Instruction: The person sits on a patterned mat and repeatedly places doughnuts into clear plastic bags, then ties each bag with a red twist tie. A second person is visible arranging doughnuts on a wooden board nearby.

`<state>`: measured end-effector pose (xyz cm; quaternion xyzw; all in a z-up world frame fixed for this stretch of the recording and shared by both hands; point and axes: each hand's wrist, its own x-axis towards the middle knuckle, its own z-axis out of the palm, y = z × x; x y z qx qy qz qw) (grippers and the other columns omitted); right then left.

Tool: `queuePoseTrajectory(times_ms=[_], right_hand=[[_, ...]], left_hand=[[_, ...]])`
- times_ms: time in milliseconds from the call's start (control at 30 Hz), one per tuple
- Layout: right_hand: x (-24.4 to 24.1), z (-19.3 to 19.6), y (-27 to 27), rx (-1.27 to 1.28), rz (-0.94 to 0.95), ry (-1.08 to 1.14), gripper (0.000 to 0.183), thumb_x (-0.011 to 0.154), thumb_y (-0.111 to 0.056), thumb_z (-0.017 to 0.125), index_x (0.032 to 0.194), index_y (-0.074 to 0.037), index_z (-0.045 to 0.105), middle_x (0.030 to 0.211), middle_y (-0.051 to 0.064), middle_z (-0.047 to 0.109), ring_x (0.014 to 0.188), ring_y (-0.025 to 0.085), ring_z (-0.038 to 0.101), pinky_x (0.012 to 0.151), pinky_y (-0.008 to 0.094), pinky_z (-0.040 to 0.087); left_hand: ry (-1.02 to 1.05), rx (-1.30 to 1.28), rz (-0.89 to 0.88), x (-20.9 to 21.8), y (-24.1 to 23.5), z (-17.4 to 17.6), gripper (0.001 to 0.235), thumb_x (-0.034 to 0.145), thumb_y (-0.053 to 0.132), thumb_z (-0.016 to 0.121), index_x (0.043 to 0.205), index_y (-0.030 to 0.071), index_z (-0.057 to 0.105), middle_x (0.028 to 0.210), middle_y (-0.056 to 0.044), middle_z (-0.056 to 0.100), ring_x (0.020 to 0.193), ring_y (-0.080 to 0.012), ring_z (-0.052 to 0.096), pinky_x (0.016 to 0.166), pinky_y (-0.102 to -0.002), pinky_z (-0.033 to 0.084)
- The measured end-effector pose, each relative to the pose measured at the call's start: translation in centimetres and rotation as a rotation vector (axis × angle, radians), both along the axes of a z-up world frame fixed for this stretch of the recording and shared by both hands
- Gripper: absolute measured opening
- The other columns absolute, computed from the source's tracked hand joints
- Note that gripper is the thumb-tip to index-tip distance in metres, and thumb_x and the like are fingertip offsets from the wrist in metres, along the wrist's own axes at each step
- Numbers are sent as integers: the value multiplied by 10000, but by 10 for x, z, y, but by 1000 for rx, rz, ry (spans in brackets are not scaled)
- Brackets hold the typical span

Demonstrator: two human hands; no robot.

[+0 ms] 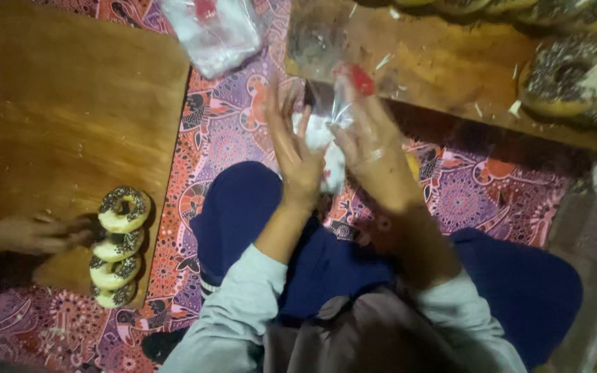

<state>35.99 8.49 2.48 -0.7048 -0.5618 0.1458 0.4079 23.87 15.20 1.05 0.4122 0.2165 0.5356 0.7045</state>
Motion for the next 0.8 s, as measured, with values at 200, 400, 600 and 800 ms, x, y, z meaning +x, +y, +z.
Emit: queuePoseTrajectory(times_ms=[200, 400, 600, 800], right_hand=[[35, 18, 41, -58, 264, -3, 320, 928, -172, 779, 1239, -114, 736, 1235, 115, 742, 1116, 263, 729, 976, 385, 591], [177, -4, 115, -73, -40, -487, 1035, 666, -474, 993, 1481, -1, 566, 1473, 279, 477, 1365, 496, 407, 1104, 653, 286], [158, 10, 140, -31, -71, -686, 930, 626, -473, 1016, 1325, -69, 554, 1472, 227, 558, 1370, 452, 468, 1059, 732, 179], [39, 60, 40, 29, 11, 641, 999, 579, -170, 975, 1462, -68, 519, 1394, 76, 637, 1365, 277, 604, 1224, 454, 501]], left_hand=[[-452, -497, -275, 29, 84, -46, 448, 921, -89, 589, 1317, 111, 525, 1253, -80, 632, 1152, -265, 655, 1005, -443, 531], [-495, -591, -162, 5, 128, -69, 327, 887, -53, 569, 1186, 73, 606, 1131, -140, 658, 1082, -329, 676, 987, -540, 566], [-668, -819, -107, -5, 147, -89, 156, 925, 109, 601, 1051, 35, 653, 1088, -190, 694, 1051, -367, 663, 995, -600, 504], [-842, -855, -76, -8, 144, -107, 177, 1010, 174, 546, 1036, 29, 646, 1168, -206, 667, 1166, -352, 634, 1138, -645, 439]])
